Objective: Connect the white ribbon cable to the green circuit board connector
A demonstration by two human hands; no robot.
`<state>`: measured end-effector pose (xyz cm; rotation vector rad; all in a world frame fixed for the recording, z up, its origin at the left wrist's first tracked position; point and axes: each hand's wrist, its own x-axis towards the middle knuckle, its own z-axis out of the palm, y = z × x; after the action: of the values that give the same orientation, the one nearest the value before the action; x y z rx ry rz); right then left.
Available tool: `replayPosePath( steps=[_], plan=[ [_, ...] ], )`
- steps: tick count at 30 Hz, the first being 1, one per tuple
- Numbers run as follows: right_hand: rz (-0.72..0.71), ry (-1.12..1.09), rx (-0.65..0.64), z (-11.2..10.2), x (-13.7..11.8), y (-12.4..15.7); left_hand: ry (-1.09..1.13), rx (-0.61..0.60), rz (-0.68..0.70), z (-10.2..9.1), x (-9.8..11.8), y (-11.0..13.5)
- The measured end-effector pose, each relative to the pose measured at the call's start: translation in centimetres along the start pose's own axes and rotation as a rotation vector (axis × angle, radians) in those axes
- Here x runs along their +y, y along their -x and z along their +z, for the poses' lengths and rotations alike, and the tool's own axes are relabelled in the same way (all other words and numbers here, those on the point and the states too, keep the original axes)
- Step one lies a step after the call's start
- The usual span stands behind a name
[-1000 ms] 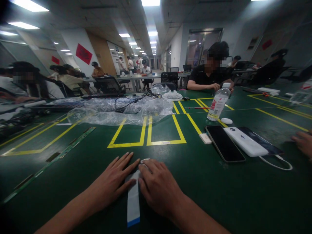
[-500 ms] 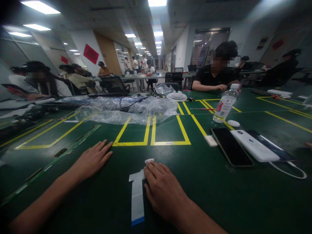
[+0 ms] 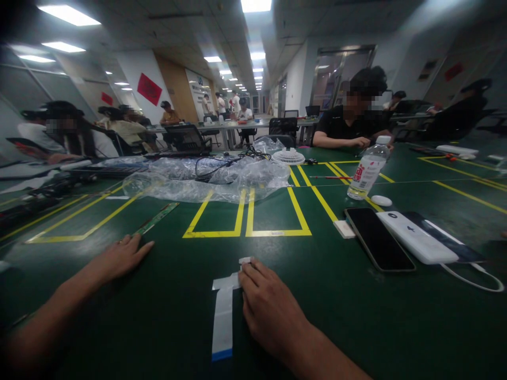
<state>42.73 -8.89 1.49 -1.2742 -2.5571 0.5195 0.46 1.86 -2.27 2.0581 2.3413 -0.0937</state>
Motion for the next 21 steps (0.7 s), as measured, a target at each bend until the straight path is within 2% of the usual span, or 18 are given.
replayPosePath(
  steps=[5,8,11,15,21],
  plan=[
    [0.001,0.005,0.001,0.1,0.0,0.0,-0.026,-0.008,0.158,-0.1,6.6,3.0],
    [-0.007,0.033,0.001,0.3,-0.1,0.1,-0.022,0.011,0.358,-0.7,10.9,5.6],
    [-0.021,0.053,0.010,0.6,-0.1,0.1,0.026,0.015,0.532,-1.3,14.2,7.8],
    [-0.049,0.050,0.008,0.8,-0.1,0.0,0.080,-0.011,0.659,-1.9,16.4,9.4],
    [-0.057,0.054,-0.014,0.9,-0.3,0.0,0.105,-0.054,0.717,-2.5,17.7,10.7]
  ],
)
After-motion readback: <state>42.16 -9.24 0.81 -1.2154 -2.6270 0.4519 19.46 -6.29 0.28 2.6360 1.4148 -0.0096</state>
